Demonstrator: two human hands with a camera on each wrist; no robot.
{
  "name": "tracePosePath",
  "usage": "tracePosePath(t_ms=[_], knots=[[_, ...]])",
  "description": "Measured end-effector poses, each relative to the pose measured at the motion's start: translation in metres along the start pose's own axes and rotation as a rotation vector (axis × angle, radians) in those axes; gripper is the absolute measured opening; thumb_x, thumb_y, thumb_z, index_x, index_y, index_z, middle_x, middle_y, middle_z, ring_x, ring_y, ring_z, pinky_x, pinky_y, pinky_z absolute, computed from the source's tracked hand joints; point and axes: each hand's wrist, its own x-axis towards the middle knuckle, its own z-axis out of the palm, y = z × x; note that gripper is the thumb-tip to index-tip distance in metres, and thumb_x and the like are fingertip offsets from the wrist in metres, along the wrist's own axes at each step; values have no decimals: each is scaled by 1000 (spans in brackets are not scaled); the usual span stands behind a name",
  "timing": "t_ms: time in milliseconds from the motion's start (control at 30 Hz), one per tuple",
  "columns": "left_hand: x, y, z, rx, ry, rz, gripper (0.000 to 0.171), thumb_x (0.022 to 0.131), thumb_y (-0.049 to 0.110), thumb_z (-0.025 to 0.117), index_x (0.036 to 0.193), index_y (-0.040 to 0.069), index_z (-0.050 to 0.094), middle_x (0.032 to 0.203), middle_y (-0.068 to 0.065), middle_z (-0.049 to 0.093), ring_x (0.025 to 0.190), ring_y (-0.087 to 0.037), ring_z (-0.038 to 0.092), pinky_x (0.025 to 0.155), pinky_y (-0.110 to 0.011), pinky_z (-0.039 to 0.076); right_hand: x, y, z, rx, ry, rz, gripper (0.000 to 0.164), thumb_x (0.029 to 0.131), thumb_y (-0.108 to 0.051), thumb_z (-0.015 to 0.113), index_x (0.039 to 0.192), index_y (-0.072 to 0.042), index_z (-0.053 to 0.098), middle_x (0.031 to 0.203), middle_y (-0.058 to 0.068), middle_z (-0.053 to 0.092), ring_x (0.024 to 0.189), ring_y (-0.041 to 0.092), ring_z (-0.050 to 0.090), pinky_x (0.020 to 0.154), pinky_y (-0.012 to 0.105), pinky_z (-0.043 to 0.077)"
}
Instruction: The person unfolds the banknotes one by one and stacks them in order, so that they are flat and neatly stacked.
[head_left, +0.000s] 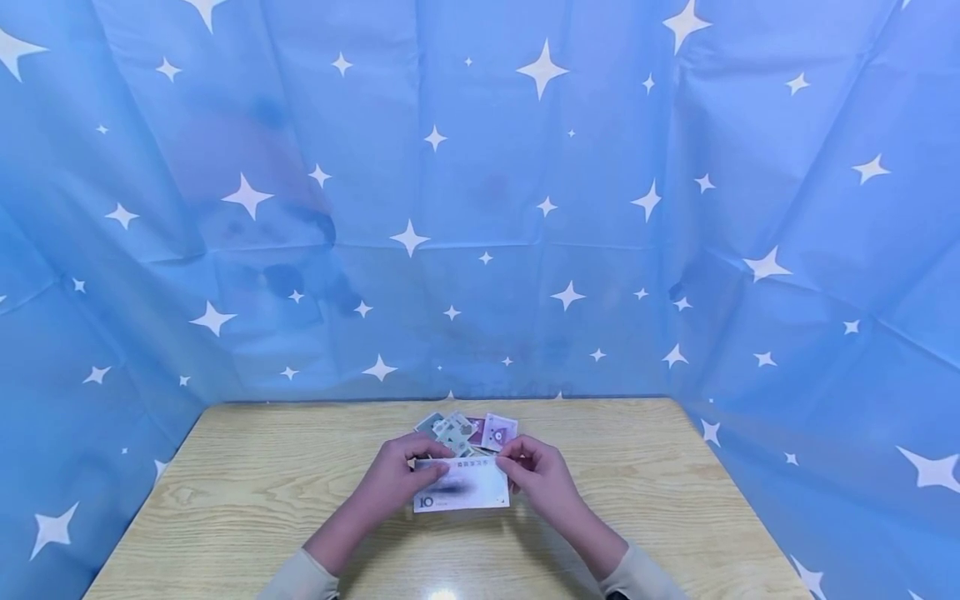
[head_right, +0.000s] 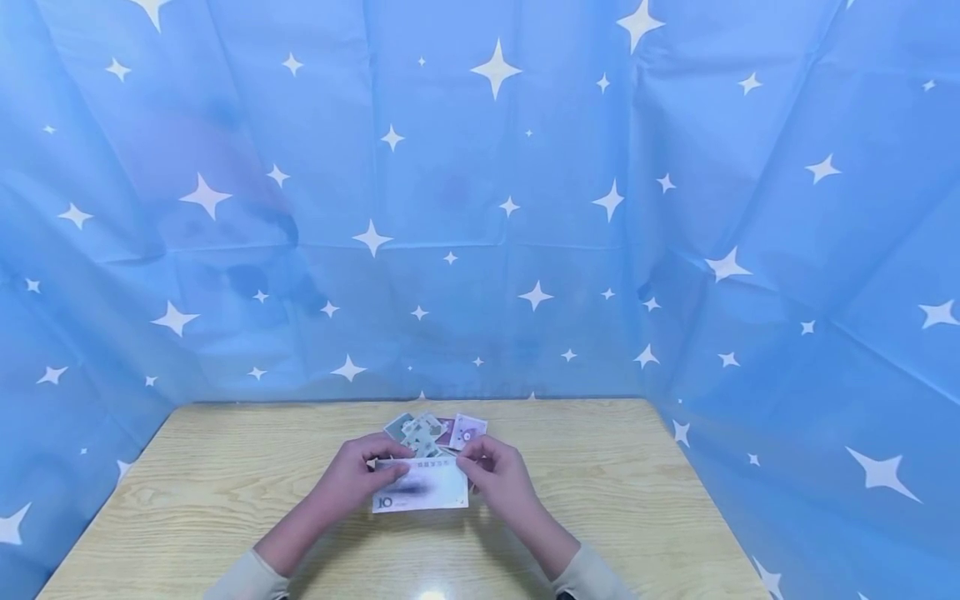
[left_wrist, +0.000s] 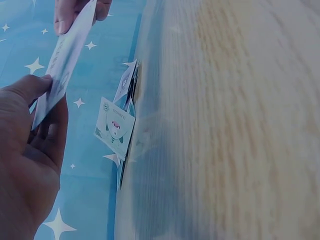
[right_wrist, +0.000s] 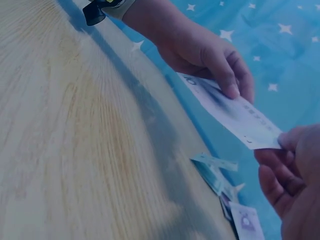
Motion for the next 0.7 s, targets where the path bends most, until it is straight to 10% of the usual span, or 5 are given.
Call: tracePosePath(t_ms=[700], knots=[[-13, -2, 8, -32, -146, -91, 17, 99, 12, 84, 114, 20, 84, 108, 5, 76, 95, -15, 68, 77, -29, 60, -16, 21, -18, -159, -114, -12, 9, 103, -3, 76, 111, -2, 80, 87, 9, 72, 70, 14, 63, 64, 24, 56]])
